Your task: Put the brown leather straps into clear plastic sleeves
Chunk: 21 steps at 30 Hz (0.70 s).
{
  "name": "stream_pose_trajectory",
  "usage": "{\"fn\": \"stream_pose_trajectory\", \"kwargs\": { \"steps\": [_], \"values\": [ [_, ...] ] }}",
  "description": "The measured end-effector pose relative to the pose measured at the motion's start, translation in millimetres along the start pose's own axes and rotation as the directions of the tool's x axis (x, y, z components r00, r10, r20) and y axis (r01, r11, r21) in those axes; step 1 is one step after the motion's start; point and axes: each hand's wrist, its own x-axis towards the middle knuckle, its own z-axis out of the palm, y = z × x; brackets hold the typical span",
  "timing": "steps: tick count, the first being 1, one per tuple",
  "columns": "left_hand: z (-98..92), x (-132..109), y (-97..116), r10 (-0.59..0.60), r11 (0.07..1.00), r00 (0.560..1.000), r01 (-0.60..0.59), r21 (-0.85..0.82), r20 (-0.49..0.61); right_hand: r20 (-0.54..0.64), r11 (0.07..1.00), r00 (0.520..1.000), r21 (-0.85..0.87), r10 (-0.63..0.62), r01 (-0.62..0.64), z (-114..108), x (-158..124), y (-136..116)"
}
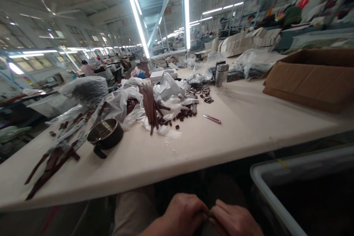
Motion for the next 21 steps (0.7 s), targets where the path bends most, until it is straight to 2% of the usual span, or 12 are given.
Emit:
{"fn": "stream_pose_trajectory", "kwargs": {
  "steps": [3,5,6,8,11,14,16,19,21],
  "values": [
    [-33.5,15.5,13.4,-0.001,0.999,1.0,0.0,-0.049,-0.01,0.047,0.991,0.994,0.076,0.103,-0.106,-10.6,4.9,5.2],
    [-68.5,37.9,18.1,0.018,0.999,0.993,-0.022,-0.029,-0.121,0.055,0.982,0.986,0.102,0.154,-0.159,-14.9,6.5,10.8],
    [-87.3,52.4,18.0,0.052,0.998,0.977,-0.044,0.045,-0.206,0.054,0.978,0.983,0.112,0.173,-0.178,-16.0,6.6,13.3],
    [-122.2,85.1,12.7,0.08,0.982,0.923,-0.008,0.188,-0.378,0.053,0.973,0.98,0.127,0.19,-0.195,-16.5,5.9,16.6],
    [-157.0,131.4,-1.8,0.082,0.946,0.886,0.075,0.316,-0.456,0.051,0.972,0.98,0.129,0.193,-0.198,-14.5,3.9,17.6],
    [-169.4,161.5,-12.7,0.055,0.929,0.892,0.12,0.351,-0.449,0.069,0.969,0.976,0.129,0.204,-0.212,-12.7,2.3,17.6],
    [-170.3,170.3,-14.1,0.04,0.941,0.898,0.114,0.318,-0.439,0.079,0.958,0.97,0.155,0.23,-0.24,-13.9,2.5,18.7],
    [-161.4,166.5,-8.5,0.018,0.969,0.903,0.091,0.231,-0.43,0.098,0.901,0.943,0.278,0.318,-0.332,-22.2,6.7,20.0],
    [-143.9,152.6,-1.6,-0.004,0.987,0.912,0.07,0.147,-0.411,0.132,0.806,0.905,0.416,0.405,-0.422,-31.5,12.7,18.7]
  ]
}}
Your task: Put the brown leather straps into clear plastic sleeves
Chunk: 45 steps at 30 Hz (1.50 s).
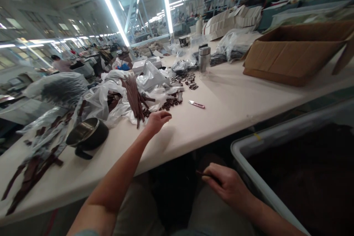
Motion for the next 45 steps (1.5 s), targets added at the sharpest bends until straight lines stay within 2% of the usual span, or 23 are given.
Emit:
{"fn": "stream_pose_trajectory", "kwargs": {
  "steps": [2,3,5,8,10,12,14,16,19,22,25,28,30,32,35,39,41,45],
  "values": [
    [15.6,-31.6,11.1,-0.054,0.974,0.998,0.055,-0.22,0.012,0.001,0.975,0.993,0.191,0.115,-0.113,-6.8,3.8,-10.4],
    [25.4,-50.3,17.5,-0.102,0.923,0.995,0.102,-0.371,0.02,0.008,0.946,0.986,0.283,0.165,-0.161,-9.1,5.5,-15.9],
    [46.6,-89.1,31.1,-0.21,0.756,0.976,0.201,-0.623,0.06,0.027,0.872,0.97,0.433,0.242,-0.229,-11.1,8.0,-25.3],
    [74.9,-136.0,49.4,-0.295,0.583,0.947,0.282,-0.762,0.125,0.035,0.782,0.954,0.564,0.297,-0.265,-7.9,8.8,-32.1],
    [88.4,-153.8,57.5,-0.324,0.508,0.938,0.283,-0.813,0.125,0.017,0.737,0.946,0.623,0.324,-0.263,-4.5,7.5,-32.2],
    [96.9,-161.9,61.8,-0.343,0.468,0.933,0.267,-0.843,0.105,0.009,0.691,0.937,0.673,0.35,-0.264,-2.2,5.7,-31.7],
    [100.8,-164.5,63.4,-0.342,0.489,0.937,0.24,-0.839,0.068,0.03,0.642,0.925,0.711,0.379,-0.286,-1.5,4.3,-32.6],
    [101.3,-165.5,64.0,-0.297,0.582,0.955,0.173,-0.794,-0.009,0.063,0.585,0.91,0.747,0.411,-0.316,-1.6,3.4,-35.0],
    [98.4,-168.2,64.3,-0.134,0.761,0.976,-0.011,-0.649,-0.174,0.123,0.479,0.89,0.806,0.439,-0.348,-1.0,2.8,-38.5],
    [93.3,-170.9,63.3,0.029,0.855,0.972,-0.145,-0.498,-0.234,0.148,0.433,0.882,0.827,0.447,-0.358,1.0,2.1,-38.2],
    [86.0,-170.2,61.9,0.161,0.895,0.964,-0.233,-0.381,-0.211,0.155,0.437,0.88,0.821,0.449,-0.368,2.1,1.1,-34.8],
    [77.5,-166.6,62.8,0.222,0.886,0.96,-0.271,-0.376,-0.169,0.181,0.473,0.886,0.79,0.427,-0.389,0.9,0.4,-32.3],
    [72.7,-165.2,64.7,0.17,0.86,0.98,-0.197,-0.47,-0.101,0.188,0.522,0.895,0.756,0.405,-0.396,-0.9,-0.1,-32.4],
    [69.7,-165.8,66.4,0.04,0.8,0.999,-0.031,-0.599,0.003,0.188,0.577,0.906,0.717,0.379,-0.39,-2.9,-0.6,-33.7],
    [67.3,-169.5,66.5,-0.12,0.697,0.984,0.178,-0.695,0.131,0.147,0.678,0.935,0.653,0.323,-0.337,-4.0,-1.9,-35.3],
    [64.0,-176.6,61.3,-0.092,0.757,0.986,0.161,-0.634,0.141,0.112,0.774,0.96,0.571,0.256,-0.274,1.6,-5.3,-32.8],
    [63.2,-181.4,57.0,-0.07,0.781,0.981,0.168,-0.602,0.183,0.116,0.808,0.965,0.529,0.236,-0.261,6.2,-7.4,-30.5],
    [65.2,-193.6,49.1,-0.158,0.733,0.961,0.269,-0.624,0.228,0.074,0.916,0.987,0.367,0.142,-0.159,11.7,-9.9,-27.9]
  ]
}}
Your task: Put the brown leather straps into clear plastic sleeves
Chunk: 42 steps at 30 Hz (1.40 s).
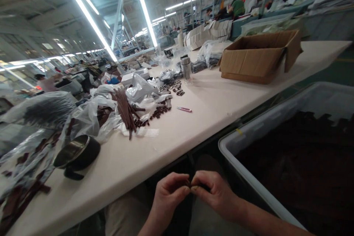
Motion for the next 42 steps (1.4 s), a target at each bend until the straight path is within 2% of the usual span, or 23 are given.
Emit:
{"fn": "stream_pose_trajectory", "kwargs": {
  "steps": [4,9,12,15,18,23,27,34,38,42],
  "values": [
    [-2.0,-8.8,-8.2,0.037,0.998,0.995,-0.033,0.047,-0.088,0.025,0.99,0.998,-0.132,-0.049,0.052,0.8,-1.9,1.4],
    [-9.7,-11.7,-11.0,-0.016,0.993,0.998,0.008,0.12,0.066,0.092,0.974,0.993,-0.208,-0.073,0.091,3.0,-5.4,5.1],
    [-10.9,-12.3,-10.2,-0.024,0.993,0.996,0.014,0.117,0.09,0.108,0.976,0.992,-0.2,-0.063,0.084,3.7,-4.3,5.4],
    [-9.0,-13.4,-11.2,0.011,0.994,0.999,-0.015,0.106,0.041,0.111,0.985,0.993,-0.164,-0.034,0.052,4.0,-1.9,3.3],
    [-11.0,-14.2,-13.7,-0.005,0.997,1.0,0.004,0.072,0.013,0.148,0.986,0.989,-0.164,-0.013,0.038,3.8,-1.2,1.7],
    [-30.1,-14.2,-12.0,-0.041,0.999,0.996,0.044,0.027,-0.08,0.187,0.946,0.981,-0.308,-0.047,0.104,-0.9,-1.7,5.8],
    [-40.6,-17.4,-2.4,-0.06,0.997,0.99,0.065,0.032,-0.128,0.22,0.922,0.973,-0.356,-0.076,0.152,-3.3,0.7,6.7],
    [-38.8,-26.0,15.1,-0.094,0.993,0.986,0.102,0.055,-0.137,0.235,0.831,0.954,-0.48,-0.186,0.281,-0.4,0.3,2.1],
    [-37.7,-25.9,7.6,-0.192,0.981,0.974,0.19,-0.028,-0.119,0.258,0.813,0.943,-0.491,-0.208,0.314,2.5,0.2,4.1],
    [-22.1,-25.8,-6.4,-0.24,0.965,0.969,0.231,-0.12,-0.062,0.282,0.836,0.937,-0.447,-0.207,0.319,8.8,1.7,3.2]
  ]
}}
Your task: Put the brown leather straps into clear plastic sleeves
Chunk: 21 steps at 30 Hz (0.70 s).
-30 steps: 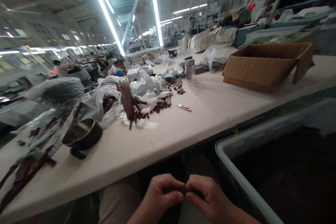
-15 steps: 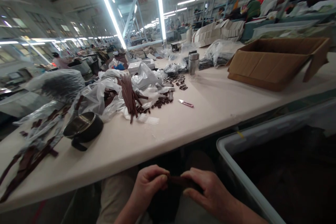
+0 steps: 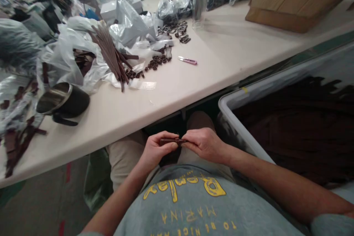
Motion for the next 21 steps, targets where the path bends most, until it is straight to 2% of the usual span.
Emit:
{"fn": "stream_pose_trajectory", "kwargs": {
  "steps": [5,8,10,13,16,21],
  "values": [
    [14.3,4.8,-9.8,0.036,0.998,0.999,-0.035,-0.048,0.009,0.082,0.992,0.992,0.077,0.097,-0.103,2.3,1.7,-0.7],
    [6.4,5.9,-7.0,0.041,0.999,0.999,-0.041,-0.007,-0.032,0.114,0.978,0.982,0.122,0.153,-0.167,-0.4,0.8,1.6],
    [-3.1,5.2,-3.3,0.056,0.998,0.995,-0.055,0.023,-0.08,0.116,0.98,0.978,0.083,0.173,-0.183,-2.3,0.0,3.6],
    [-16.5,2.3,1.4,0.097,0.995,0.987,-0.093,0.042,-0.13,0.114,0.986,0.98,0.019,0.161,-0.165,-3.7,-0.8,6.1],
    [-23.3,-0.7,0.9,0.115,0.992,0.985,-0.108,0.063,-0.129,0.115,0.993,0.986,-0.005,0.117,-0.118,-3.1,-1.2,7.2],
    [-14.5,-0.2,-12.5,0.114,0.992,0.985,-0.107,0.065,-0.131,0.081,0.994,0.993,-0.079,0.087,-0.081,0.9,-2.4,6.5]
  ]
}}
